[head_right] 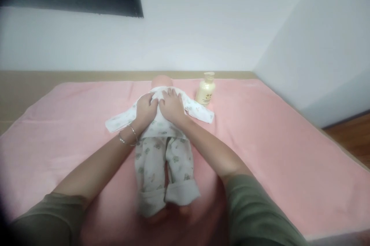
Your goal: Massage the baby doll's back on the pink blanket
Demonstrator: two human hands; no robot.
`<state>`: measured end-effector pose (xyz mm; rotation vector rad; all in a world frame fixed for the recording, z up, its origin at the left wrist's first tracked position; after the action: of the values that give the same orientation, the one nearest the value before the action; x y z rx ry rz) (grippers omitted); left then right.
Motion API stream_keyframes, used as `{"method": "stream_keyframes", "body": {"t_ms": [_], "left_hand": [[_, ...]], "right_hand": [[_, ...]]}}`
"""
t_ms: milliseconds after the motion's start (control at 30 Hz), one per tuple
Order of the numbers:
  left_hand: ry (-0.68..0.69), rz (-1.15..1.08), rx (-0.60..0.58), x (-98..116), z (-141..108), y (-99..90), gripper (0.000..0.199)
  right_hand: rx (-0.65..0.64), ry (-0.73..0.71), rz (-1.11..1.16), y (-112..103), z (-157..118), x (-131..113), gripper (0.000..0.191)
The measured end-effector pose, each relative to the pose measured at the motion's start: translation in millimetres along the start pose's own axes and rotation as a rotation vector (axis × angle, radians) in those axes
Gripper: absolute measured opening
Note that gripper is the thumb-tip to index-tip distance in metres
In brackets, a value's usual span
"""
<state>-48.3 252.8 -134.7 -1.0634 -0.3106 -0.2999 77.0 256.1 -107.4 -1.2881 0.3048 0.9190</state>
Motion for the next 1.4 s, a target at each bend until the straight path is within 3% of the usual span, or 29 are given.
{"method": "stream_keyframes", "body": {"t_ms": [233,467,700,900,1000,1167,1400], "left_hand": [[-0.013,0.007,-0.006,0.3,-0.9,-1.8,0.039],[-0.032,-0.012,-0.008,1.0,-1.7,-2.6,0.044],[-0.037,-0.034,-0.024,0.6,-1.8,-2.1,0.047],[-0.061,-0.034,-0.019,-1.8,-2.2,-0.1,0.046],[-0.058,-0.039,-0.027,-1.2,-2.4,-0.9,0.046],[-0.048,-0.031,-0.029,0.9,-2.7,-3.1,0.043],[-0.051,-0.005,-0.011,0.9,-2.5,-4.0,0.042]], "right_hand": [[0.119,-0.055,0.074,-21.4,0.6,-10.0,0.055],[0.021,0.011,-0.019,4.5,-6.0,-4.9,0.051],[0.086,-0.041,-0.003,-14.9,-5.7,-18.6,0.054],[-0.074,-0.044,-0.160,5.6,-11.6,-19.2,0.047],[-0.119,-0.089,-0.112,-2.3,-12.5,-28.7,0.047],[0.036,-0.106,-0.040,-24.3,-5.9,-28.7,0.051],[-0.079,-0.046,-0.196,12.4,-9.0,-12.0,0.050]]}}
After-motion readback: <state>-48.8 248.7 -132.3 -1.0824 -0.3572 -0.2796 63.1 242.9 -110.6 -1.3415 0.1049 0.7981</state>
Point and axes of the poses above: each hand's wrist, its own z-axis towards the middle knuckle, its own y-axis out of the palm, x = y × z, the point moved 7 cm from there along z, towards the middle knuckle, and after that the axes turned 13 degrees about z, right-handed, at the moved point
